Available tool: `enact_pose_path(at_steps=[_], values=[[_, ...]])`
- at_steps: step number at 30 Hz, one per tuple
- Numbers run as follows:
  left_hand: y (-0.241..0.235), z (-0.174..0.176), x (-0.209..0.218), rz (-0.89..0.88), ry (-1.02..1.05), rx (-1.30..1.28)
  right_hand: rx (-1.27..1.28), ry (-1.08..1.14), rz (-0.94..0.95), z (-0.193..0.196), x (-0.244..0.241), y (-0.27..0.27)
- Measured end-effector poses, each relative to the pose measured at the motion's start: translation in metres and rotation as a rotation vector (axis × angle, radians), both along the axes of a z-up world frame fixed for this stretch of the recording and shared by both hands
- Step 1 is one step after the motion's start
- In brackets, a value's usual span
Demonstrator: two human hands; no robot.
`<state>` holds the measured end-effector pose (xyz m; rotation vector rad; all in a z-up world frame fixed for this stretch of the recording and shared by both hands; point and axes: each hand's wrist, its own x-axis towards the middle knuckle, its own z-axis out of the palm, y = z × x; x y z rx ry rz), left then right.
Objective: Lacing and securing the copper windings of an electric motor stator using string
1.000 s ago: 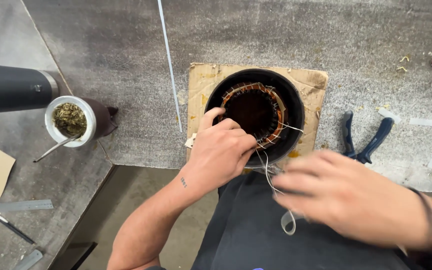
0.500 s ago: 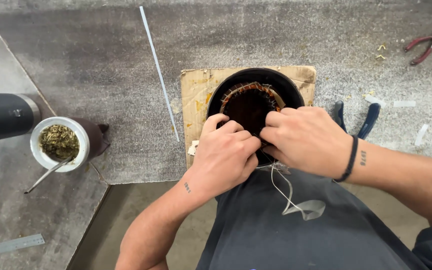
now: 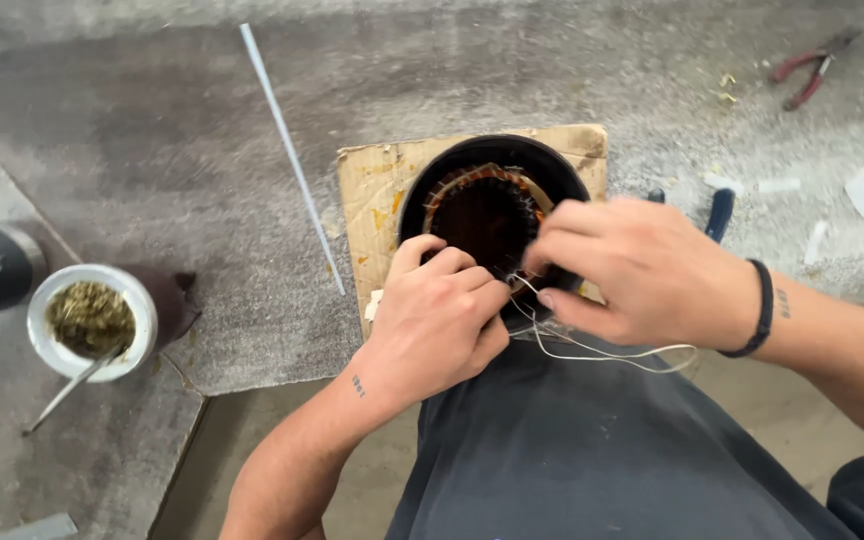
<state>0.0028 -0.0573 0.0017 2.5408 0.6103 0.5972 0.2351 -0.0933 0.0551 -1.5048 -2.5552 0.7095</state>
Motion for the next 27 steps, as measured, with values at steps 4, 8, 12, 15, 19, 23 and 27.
enact_pose_path(at_steps=[4,8,12,15,19,23,27], values=[[0.001,0.004,0.003,-0.021,-0.016,-0.012,0.011,-0.215,0.074,-0.015,-0.006,0.002],[0.001,0.002,0.003,-0.043,0.069,0.017,0.067,-0.278,0.151,-0.027,-0.012,0.008],[-0.002,-0.001,0.0,-0.043,0.065,0.021,-0.158,0.064,-0.019,-0.001,-0.011,0.015],[-0.003,-0.004,0.001,-0.033,0.103,0.031,-0.552,0.617,-0.089,0.016,0.006,0.01],[-0.004,-0.002,0.003,-0.019,0.109,0.066,-0.64,0.856,-0.089,0.051,0.035,-0.003],[-0.004,0.002,0.008,-0.03,0.18,0.064,-0.688,0.621,-0.012,0.076,0.071,-0.019],[-0.005,0.004,0.015,-0.041,0.285,0.05,-0.503,0.788,0.227,0.097,0.067,-0.016]])
